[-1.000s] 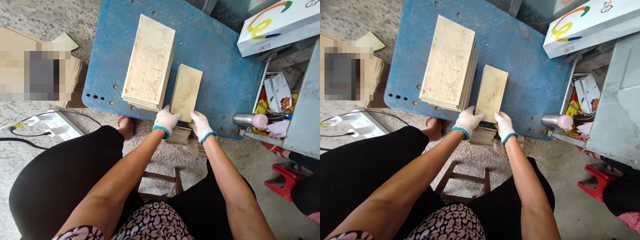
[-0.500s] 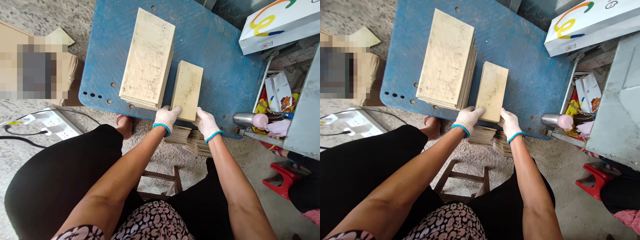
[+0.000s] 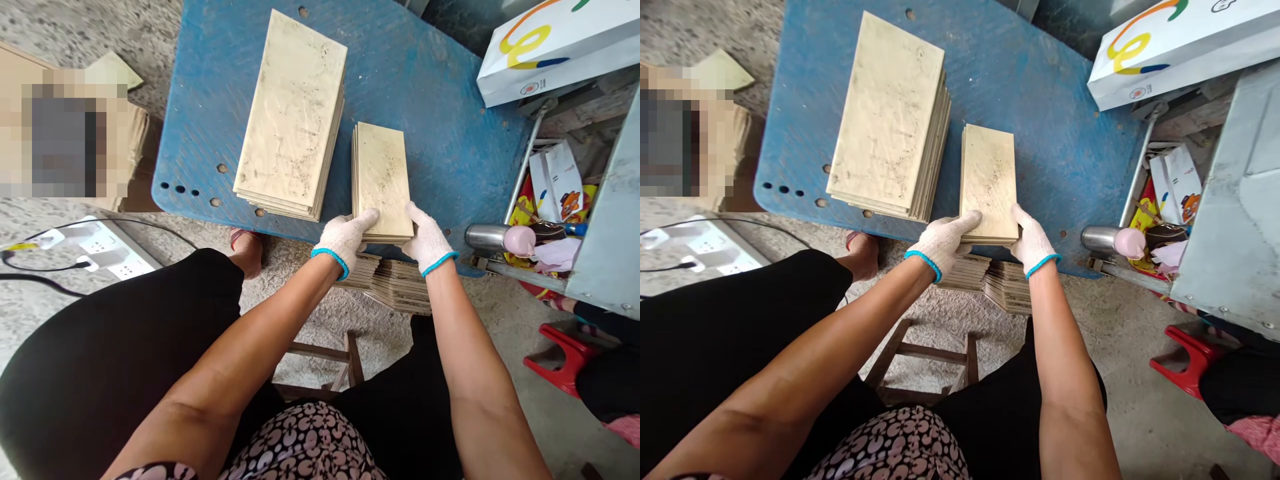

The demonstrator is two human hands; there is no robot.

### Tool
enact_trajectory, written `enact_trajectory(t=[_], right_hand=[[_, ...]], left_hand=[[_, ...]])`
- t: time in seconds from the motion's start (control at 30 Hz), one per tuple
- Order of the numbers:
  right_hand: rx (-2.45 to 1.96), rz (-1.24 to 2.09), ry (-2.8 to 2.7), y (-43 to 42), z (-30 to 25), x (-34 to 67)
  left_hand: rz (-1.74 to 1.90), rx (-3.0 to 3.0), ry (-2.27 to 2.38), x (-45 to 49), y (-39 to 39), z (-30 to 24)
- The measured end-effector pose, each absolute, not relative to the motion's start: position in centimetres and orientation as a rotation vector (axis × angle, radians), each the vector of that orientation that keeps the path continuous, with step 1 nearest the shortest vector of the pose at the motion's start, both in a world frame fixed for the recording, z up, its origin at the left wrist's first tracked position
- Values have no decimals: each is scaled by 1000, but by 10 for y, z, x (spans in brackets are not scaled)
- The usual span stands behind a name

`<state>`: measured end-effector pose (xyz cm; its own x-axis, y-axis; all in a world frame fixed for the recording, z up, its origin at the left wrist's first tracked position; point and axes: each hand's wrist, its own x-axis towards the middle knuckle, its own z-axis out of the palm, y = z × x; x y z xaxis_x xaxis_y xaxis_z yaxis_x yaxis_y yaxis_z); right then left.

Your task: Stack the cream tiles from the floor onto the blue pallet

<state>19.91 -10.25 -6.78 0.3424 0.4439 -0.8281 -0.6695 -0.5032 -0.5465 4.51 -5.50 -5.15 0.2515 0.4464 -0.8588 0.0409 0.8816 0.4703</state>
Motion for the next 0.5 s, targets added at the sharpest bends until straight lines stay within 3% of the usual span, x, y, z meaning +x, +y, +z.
enact_trajectory(t=[0.3,0.5], right_hand=[[-1647,1543,96,-112,-63,188],[-1731,1421,-47,-103,-67,180]], left_hand=[[218,424,1242,11,-71,-39],[213,414,1231,5,-78,-42]])
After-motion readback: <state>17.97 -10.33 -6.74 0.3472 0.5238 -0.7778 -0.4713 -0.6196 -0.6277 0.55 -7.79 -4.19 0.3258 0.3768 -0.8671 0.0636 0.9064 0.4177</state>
